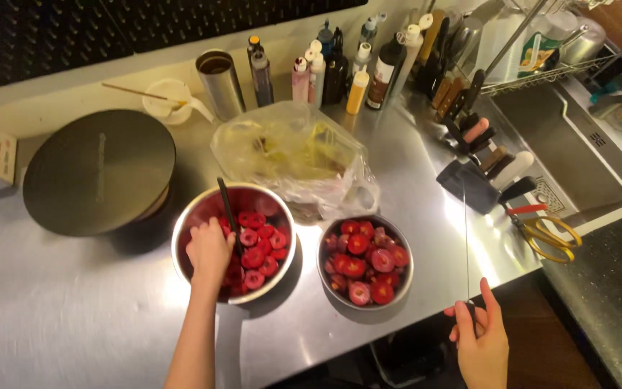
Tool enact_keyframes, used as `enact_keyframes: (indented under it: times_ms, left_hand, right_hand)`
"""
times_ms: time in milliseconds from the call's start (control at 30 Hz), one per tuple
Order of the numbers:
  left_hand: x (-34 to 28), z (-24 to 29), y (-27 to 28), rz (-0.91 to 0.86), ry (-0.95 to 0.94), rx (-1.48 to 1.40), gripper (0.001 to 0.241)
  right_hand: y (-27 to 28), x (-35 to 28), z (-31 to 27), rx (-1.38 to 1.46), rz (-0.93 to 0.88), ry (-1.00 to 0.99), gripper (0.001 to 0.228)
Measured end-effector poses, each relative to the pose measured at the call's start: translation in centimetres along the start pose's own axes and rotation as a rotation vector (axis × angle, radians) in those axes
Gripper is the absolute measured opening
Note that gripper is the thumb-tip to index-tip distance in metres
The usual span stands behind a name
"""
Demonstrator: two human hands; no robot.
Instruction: Peeling and pitting fruit using a kitchen knife and sorting them into bowls.
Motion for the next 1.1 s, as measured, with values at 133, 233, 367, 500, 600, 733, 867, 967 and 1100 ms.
enact_keyframes:
  times_ms: [133,233,367,500,600,733,867,967,1100]
  left_hand:
    - [1.6,3.7,5.7,-0.03,-0.045,-0.028,0.039]
    - [3.0,9.7,11.4,0.011,-0.173,-0.326,0.027]
    - [8.0,14.7,8.3,-0.104,-0.521,-0.77,0.021]
    - [19.2,12.8,-5.0,-0.296,-0.531,-0.284,0.023]
    - [25.7,8.4,-15.6,-0.301,-0.586,-0.078,0.024]
    - [29.3,4.5,-15.5,-0.14,-0.548,-0.061,0.02]
    - [30.7,4.0,-18.1,0.015,-0.595,0.147,0.017]
    - [31.2,4.8,-19.4,0.065,-0.651,0.266,0.016]
    - [30.4,6.5,-17.6,-0.078,-0.718,0.2,0.037]
  right_hand:
    - [-2.0,-0.2,0.2,0.034,0.029,0.012,0.068]
    - [-3.4,-1.4,-1.8,0.112,0.09,-0.072,0.067]
    - [-5.0,-2.2,-2.8,0.157,0.127,-0.188,0.062]
    - [-5.2,-2.3,-0.8,0.165,0.144,-0.137,0.063]
    - [-5.5,-2.4,-0.1,0.129,0.164,-0.207,0.065]
    - [-5.6,-2.5,2.4,0.094,0.222,-0.208,0.068]
    - [-5.5,-2.3,5.5,0.055,0.241,-0.201,0.072]
    - [-5.7,-2.0,6.0,0.007,0.26,-0.135,0.073]
    - [-6.9,-1.3,3.5,0.017,0.272,-0.164,0.073]
Point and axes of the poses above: each hand's wrist, its own x-axis towards the middle knuckle, its own y-axis out of the back of the hand, z = x × y, the point moved 1 cm from there along x, towards the middle knuckle, and after that the axes turned 3 degrees about z, right-handed, at the moved point
